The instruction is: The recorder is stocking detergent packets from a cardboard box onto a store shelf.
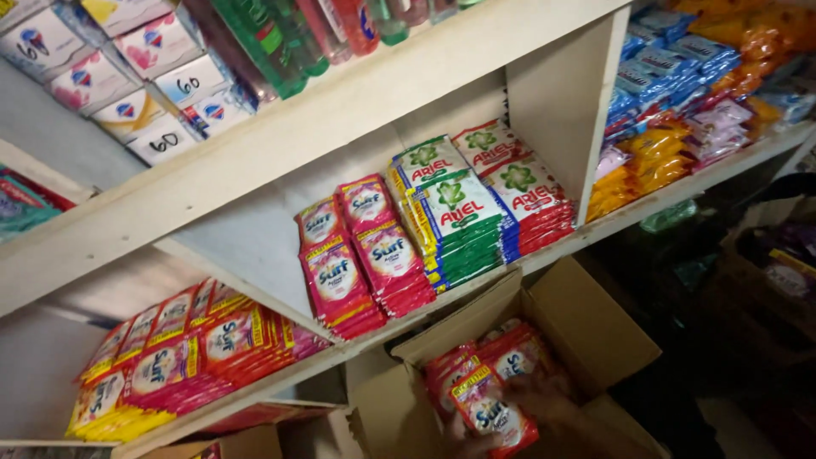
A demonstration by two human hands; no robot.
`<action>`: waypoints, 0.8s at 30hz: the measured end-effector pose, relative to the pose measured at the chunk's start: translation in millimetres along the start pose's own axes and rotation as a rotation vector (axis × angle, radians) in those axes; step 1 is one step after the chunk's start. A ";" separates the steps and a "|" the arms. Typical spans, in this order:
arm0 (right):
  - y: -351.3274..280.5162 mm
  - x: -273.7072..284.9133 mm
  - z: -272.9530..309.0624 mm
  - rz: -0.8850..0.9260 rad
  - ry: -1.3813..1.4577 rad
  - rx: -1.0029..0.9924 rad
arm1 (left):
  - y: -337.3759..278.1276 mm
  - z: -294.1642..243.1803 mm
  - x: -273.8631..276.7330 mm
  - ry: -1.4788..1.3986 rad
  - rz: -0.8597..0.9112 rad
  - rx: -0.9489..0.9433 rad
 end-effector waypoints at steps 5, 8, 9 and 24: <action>19.4 20.8 -26.0 -0.172 -1.024 0.832 | 52.6 -45.9 -38.5 -0.006 0.061 -0.021; -69.0 -18.9 114.4 -0.352 -0.296 -0.035 | 50.9 -64.8 -56.9 -0.093 0.057 -0.012; -57.3 -16.1 104.0 -0.350 -0.296 -0.038 | 52.3 -66.1 -54.7 -0.095 0.053 -0.011; -94.3 -17.8 163.8 -0.033 0.178 0.379 | 56.4 -20.3 -16.2 0.220 -0.049 0.268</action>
Point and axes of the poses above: each hand's wrist, its own y-axis towards the middle knuckle, its own x-axis out of the back of the hand, z = x × y, the point moved 1 cm from there along y, towards the middle knuckle, and after that the axes turned 3 degrees about x, right-handed, at the moved point
